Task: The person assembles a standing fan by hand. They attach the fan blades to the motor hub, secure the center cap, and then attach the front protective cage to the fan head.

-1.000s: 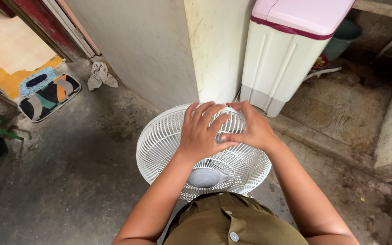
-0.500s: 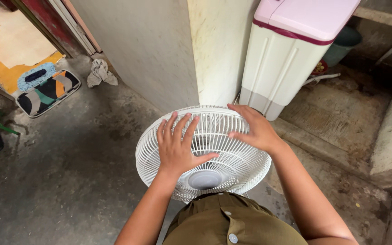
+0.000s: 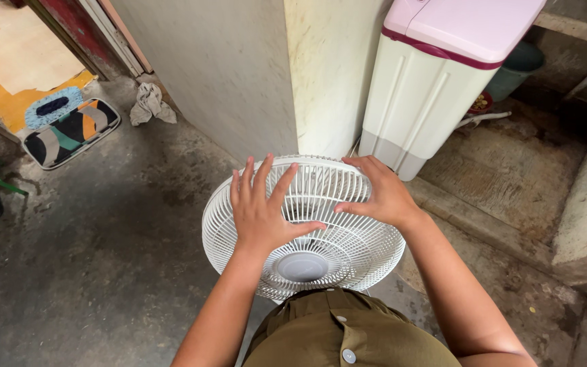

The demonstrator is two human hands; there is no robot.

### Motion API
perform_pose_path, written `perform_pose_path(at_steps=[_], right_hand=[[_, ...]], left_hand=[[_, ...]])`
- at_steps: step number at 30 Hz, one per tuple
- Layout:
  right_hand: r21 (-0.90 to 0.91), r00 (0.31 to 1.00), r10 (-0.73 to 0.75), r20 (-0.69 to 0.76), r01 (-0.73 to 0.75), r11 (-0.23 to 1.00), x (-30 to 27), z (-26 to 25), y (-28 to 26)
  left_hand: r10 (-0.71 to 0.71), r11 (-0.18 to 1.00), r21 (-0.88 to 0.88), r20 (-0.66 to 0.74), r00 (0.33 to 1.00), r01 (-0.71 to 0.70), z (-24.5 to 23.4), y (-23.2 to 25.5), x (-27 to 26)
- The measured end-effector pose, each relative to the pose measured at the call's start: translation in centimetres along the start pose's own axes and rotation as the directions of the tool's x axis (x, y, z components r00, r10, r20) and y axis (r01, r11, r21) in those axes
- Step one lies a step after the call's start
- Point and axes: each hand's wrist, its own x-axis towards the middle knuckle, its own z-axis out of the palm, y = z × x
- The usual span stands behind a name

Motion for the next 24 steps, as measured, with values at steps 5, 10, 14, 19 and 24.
perform_pose_path(at_steps=[5, 10, 14, 19, 24], right_hand=[[-0.023, 0.999, 0.037, -0.007, -0.037, 0.999, 0.6, 0.0, -0.4], [-0.048, 0.997, 0.074, 0.002, -0.074, 0.996, 0.9, -0.1, -0.6], [-0.06, 0.999, 0.039, -0.026, -0.04, 0.997, 0.7, 0.4, -0.1], [-0.05, 0.999, 0.047, -0.001, -0.047, 0.998, -0.1, 0.7, 1.4], [-0.054, 0.998, 0.056, -0.003, -0.056, 0.997, -0.7, 0.9, 2.4]], left_hand=[[-0.021, 0.999, -0.034, 0.038, 0.999, 0.023, 0.1, -0.4, 0.2], [-0.057, 0.997, -0.045, 0.055, 0.997, 0.059, 0.6, -0.7, 0.3], [-0.101, 0.958, -0.262, 0.079, 0.992, 0.118, 0.2, -2.0, -0.1], [-0.239, 0.954, -0.132, 0.203, 0.95, 0.268, -1.6, -7.5, -0.8], [-0.321, 0.831, -0.308, 0.416, 0.851, 0.464, -1.7, -8.8, -1.7]])
